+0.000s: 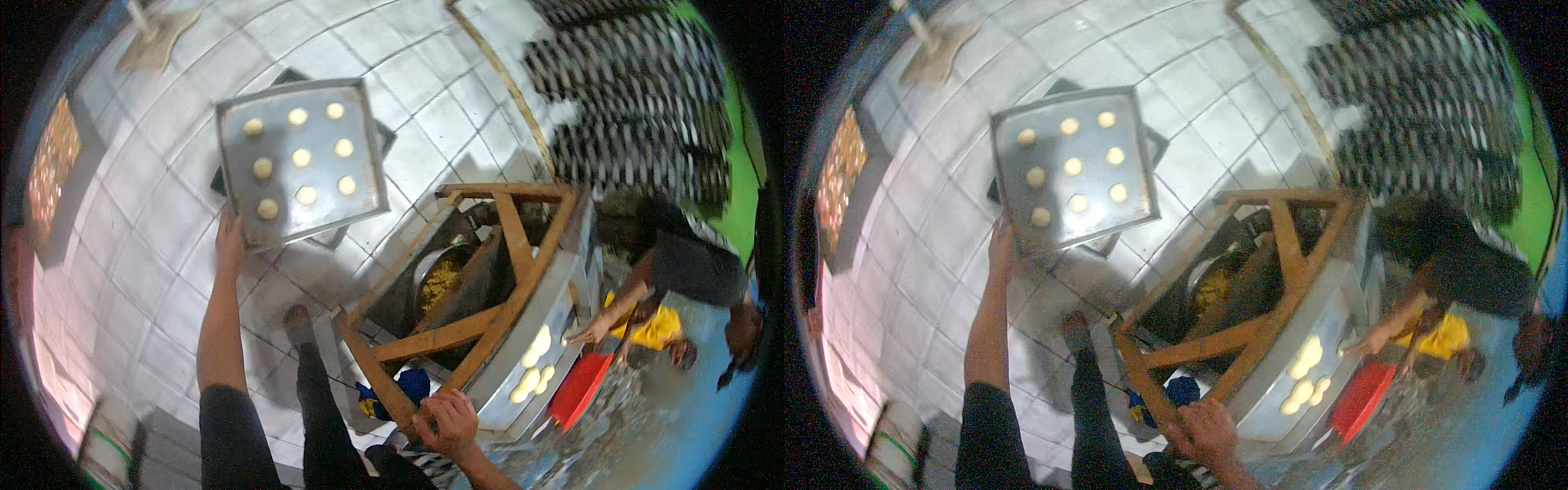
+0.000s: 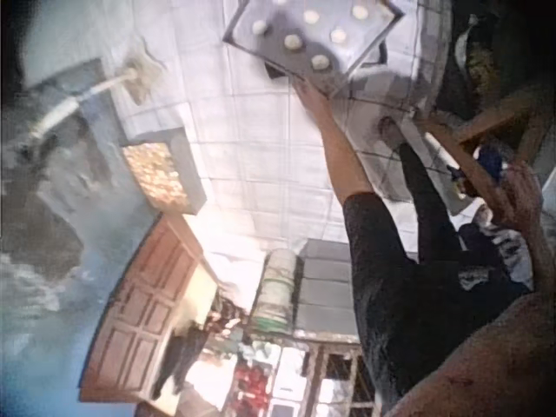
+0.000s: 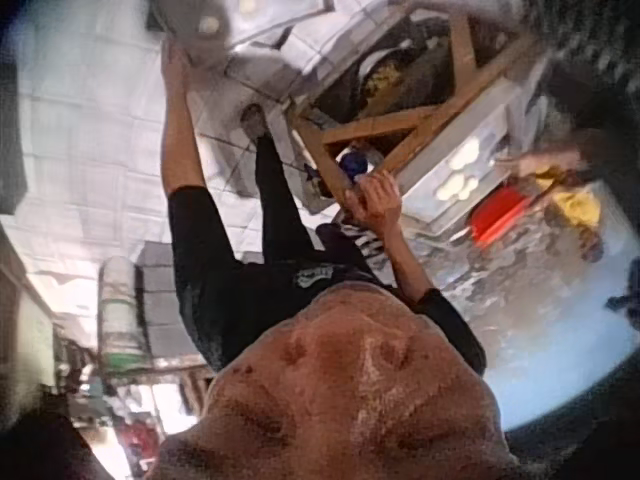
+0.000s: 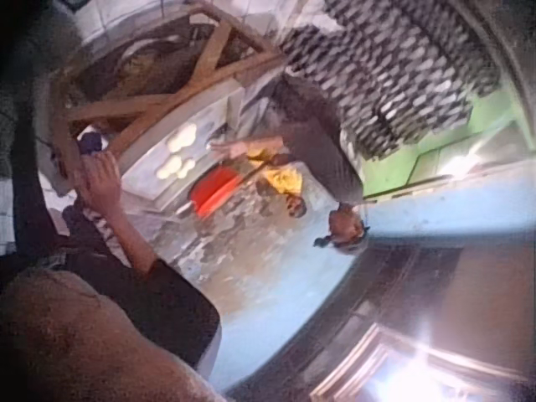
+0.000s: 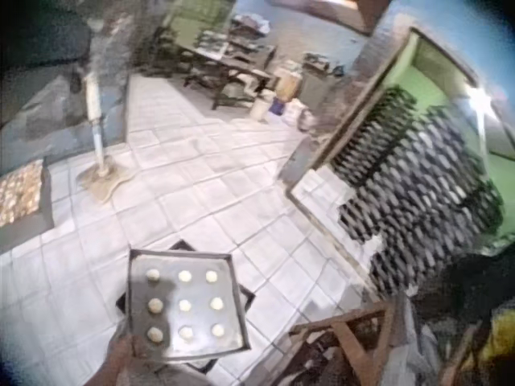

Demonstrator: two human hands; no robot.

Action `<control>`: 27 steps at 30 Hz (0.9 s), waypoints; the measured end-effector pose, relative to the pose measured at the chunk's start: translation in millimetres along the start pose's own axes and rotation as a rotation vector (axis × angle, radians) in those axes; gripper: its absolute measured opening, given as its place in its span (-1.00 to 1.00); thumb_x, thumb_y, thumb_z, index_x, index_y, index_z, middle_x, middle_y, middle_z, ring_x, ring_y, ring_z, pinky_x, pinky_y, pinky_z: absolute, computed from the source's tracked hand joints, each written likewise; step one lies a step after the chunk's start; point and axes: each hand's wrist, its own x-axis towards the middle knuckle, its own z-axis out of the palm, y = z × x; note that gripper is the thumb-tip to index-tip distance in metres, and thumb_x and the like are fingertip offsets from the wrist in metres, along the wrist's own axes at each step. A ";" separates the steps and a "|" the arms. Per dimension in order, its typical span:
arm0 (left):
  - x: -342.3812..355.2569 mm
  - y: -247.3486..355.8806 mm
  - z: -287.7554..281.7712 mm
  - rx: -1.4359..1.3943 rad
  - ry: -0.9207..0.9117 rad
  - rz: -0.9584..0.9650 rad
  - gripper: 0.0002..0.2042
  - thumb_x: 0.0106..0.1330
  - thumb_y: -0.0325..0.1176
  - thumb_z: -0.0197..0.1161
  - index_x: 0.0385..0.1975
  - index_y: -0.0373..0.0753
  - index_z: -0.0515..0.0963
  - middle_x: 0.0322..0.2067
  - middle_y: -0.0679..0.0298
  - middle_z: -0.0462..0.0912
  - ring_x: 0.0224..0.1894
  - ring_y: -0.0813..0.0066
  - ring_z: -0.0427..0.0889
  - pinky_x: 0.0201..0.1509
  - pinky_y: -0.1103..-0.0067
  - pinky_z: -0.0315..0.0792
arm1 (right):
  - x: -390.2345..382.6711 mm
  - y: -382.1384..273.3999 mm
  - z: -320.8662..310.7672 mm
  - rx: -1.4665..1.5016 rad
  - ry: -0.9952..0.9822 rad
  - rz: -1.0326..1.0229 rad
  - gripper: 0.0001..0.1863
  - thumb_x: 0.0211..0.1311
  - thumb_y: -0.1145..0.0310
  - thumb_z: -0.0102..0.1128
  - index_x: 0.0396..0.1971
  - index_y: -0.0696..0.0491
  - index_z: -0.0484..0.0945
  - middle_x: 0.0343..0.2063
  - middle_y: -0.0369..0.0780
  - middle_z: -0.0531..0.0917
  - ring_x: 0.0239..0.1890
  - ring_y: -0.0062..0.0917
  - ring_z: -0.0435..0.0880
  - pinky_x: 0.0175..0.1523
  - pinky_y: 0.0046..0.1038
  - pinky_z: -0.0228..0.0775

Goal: The person shapes portions of dough by hand, dips them into a bowl of white topping, and places them onto a metal baking tray.

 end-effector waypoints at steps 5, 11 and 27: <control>-91.0 3.8 -18.0 0.087 -0.203 -0.153 -0.38 0.48 -0.04 0.16 0.41 -0.31 0.30 0.24 0.07 0.51 0.23 0.23 0.51 0.27 0.40 0.39 | -9.4 3.3 -5.7 -0.003 0.116 -0.056 -0.63 0.13 0.12 0.46 -0.18 0.06 0.69 -0.23 -0.17 0.72 -0.11 -0.27 0.71 0.11 -0.23 0.53; -237.8 -53.2 -58.7 0.425 -0.582 -0.309 -0.75 0.42 -0.17 0.18 -0.11 -0.21 0.55 -0.31 0.26 0.65 -0.29 0.39 0.63 -0.31 0.40 0.51 | -28.4 13.1 -7.1 0.152 0.210 -0.131 -0.63 0.31 0.14 0.22 -0.08 0.13 0.59 -0.25 -0.13 0.66 -0.10 -0.25 0.64 0.08 -0.23 0.48; -587.3 -14.6 -67.9 0.481 -0.594 -0.338 -0.73 0.50 -0.23 0.16 0.04 -0.25 0.45 -0.13 0.08 0.71 -0.16 0.14 0.71 -0.15 0.25 0.60 | -458.0 59.6 190.9 0.409 -0.202 0.292 -0.54 0.27 0.14 0.22 0.08 0.08 0.57 -0.03 -0.01 0.68 0.07 -0.09 0.66 0.18 -0.07 0.49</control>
